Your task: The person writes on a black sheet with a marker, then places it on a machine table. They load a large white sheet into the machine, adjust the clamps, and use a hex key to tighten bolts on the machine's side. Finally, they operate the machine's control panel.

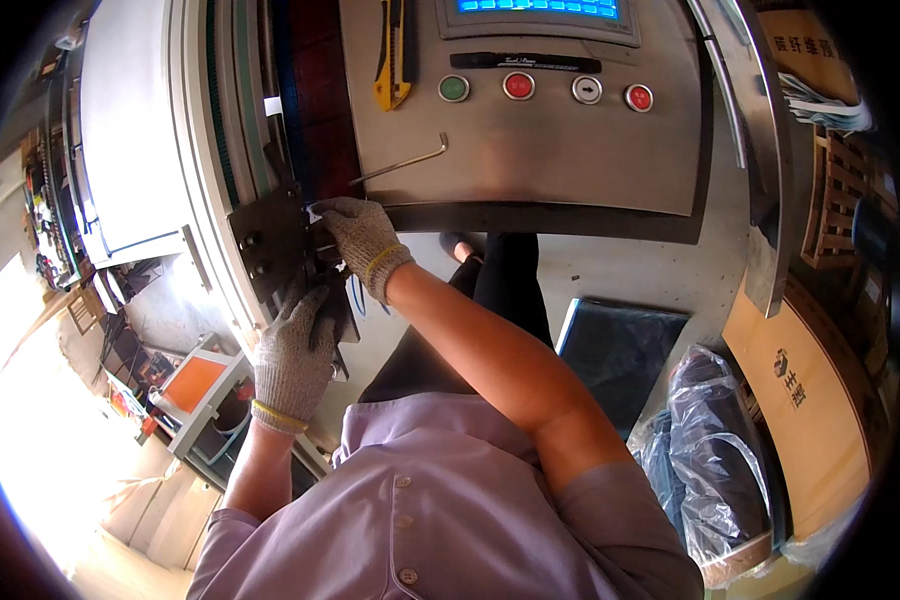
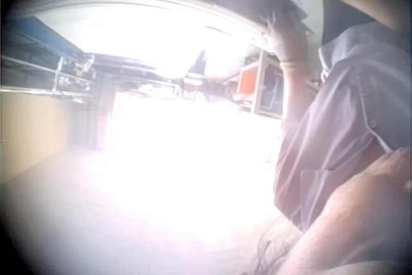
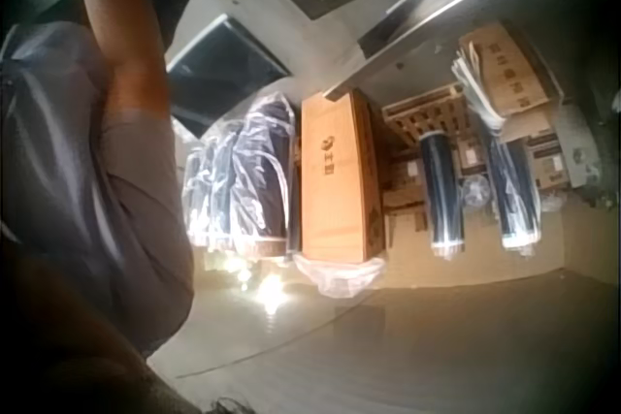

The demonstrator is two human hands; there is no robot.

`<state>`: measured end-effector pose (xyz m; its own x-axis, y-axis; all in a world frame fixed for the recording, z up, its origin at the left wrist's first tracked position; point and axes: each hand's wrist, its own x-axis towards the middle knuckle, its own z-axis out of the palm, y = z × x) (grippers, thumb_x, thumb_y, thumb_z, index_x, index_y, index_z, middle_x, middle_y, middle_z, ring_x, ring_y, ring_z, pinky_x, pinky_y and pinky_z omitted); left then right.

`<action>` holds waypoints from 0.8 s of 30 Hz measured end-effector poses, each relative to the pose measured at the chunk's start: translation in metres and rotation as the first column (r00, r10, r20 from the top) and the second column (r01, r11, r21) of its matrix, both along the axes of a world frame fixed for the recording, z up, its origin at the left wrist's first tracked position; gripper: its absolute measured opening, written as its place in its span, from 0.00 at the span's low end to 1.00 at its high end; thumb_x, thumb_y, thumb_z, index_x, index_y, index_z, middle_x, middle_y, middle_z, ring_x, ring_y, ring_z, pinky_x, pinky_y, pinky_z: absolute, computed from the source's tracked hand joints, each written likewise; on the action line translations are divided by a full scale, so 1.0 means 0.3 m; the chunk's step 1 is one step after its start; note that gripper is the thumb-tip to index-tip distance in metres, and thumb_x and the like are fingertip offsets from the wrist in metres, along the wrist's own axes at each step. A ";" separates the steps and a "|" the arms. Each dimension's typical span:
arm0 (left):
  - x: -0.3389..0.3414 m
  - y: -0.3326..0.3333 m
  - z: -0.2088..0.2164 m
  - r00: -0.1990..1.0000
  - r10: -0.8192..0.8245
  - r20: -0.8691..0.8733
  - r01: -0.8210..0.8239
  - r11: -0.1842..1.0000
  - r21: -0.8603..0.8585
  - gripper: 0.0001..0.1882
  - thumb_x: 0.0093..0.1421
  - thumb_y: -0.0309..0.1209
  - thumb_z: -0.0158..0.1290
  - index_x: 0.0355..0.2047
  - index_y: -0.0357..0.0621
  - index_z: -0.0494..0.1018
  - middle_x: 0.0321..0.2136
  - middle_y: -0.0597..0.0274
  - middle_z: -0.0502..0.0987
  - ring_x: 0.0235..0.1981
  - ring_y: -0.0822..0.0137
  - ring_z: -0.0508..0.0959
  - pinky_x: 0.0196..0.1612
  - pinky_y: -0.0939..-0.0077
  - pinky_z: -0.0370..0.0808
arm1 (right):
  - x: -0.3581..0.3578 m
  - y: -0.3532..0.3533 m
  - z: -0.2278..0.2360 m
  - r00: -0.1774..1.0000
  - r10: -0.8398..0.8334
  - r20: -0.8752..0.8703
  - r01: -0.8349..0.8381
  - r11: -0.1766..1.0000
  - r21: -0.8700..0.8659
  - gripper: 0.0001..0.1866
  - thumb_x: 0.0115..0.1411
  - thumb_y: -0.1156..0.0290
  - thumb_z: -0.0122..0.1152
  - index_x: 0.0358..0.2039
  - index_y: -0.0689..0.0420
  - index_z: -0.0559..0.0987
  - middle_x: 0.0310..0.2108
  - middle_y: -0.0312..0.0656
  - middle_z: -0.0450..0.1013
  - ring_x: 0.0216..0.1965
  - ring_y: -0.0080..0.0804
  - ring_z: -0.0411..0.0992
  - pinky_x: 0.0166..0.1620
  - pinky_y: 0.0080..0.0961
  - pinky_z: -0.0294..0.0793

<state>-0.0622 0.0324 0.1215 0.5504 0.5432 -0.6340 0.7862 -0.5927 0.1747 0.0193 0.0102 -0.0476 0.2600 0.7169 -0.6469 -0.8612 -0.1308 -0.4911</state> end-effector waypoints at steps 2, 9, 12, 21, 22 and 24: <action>0.001 0.003 -0.002 1.000 -0.011 -0.011 0.011 1.000 -0.002 0.18 0.59 0.29 0.49 0.50 0.40 0.72 0.50 0.42 0.73 0.45 0.40 0.76 0.47 0.54 0.73 | -0.019 0.011 -0.039 0.998 0.002 0.056 -0.005 0.999 0.051 0.15 0.62 0.72 0.49 0.44 0.62 0.79 0.34 0.47 0.79 0.33 0.36 0.79 0.38 0.29 0.78; -0.007 0.011 -0.011 0.998 -0.056 -0.001 0.056 0.998 0.021 0.18 0.59 0.29 0.49 0.50 0.40 0.72 0.51 0.45 0.73 0.45 0.41 0.76 0.47 0.56 0.74 | -0.015 0.022 -0.041 0.983 0.024 0.184 -0.032 0.999 0.043 0.14 0.61 0.74 0.47 0.41 0.63 0.80 0.33 0.45 0.79 0.32 0.32 0.79 0.37 0.27 0.79; 0.003 0.011 -0.005 0.999 -0.014 -0.045 0.014 1.000 -0.002 0.18 0.59 0.30 0.49 0.49 0.40 0.73 0.51 0.45 0.73 0.44 0.41 0.76 0.47 0.56 0.74 | 0.004 0.016 -0.022 0.956 0.087 0.282 -0.090 0.996 -0.003 0.13 0.61 0.74 0.48 0.40 0.64 0.80 0.32 0.46 0.78 0.32 0.33 0.78 0.38 0.27 0.78; 0.070 0.021 0.055 0.979 -0.202 -0.019 0.199 0.937 0.287 0.14 0.57 0.29 0.54 0.45 0.45 0.76 0.42 0.55 0.78 0.38 0.52 0.80 0.41 0.59 0.77 | -0.029 0.039 -0.075 0.961 0.024 0.276 -0.038 0.998 0.044 0.12 0.63 0.73 0.49 0.39 0.64 0.79 0.31 0.43 0.78 0.27 0.30 0.76 0.33 0.26 0.77; 0.093 0.058 0.055 0.928 -0.364 0.084 0.305 0.867 0.393 0.14 0.55 0.26 0.56 0.44 0.46 0.77 0.42 0.56 0.78 0.43 0.56 0.79 0.46 0.59 0.75 | -0.016 0.032 -0.049 0.970 0.036 0.242 -0.044 0.999 0.027 0.12 0.62 0.72 0.49 0.38 0.64 0.80 0.31 0.47 0.78 0.30 0.36 0.76 0.36 0.30 0.76; 0.234 0.128 0.050 0.762 -0.647 0.019 0.526 0.636 0.564 0.15 0.55 0.26 0.56 0.44 0.44 0.77 0.42 0.55 0.78 0.49 0.55 0.75 0.54 0.56 0.70 | 0.014 0.020 -0.015 0.983 0.050 0.178 -0.049 0.999 -0.010 0.13 0.62 0.70 0.49 0.36 0.63 0.81 0.32 0.54 0.78 0.35 0.49 0.76 0.43 0.38 0.74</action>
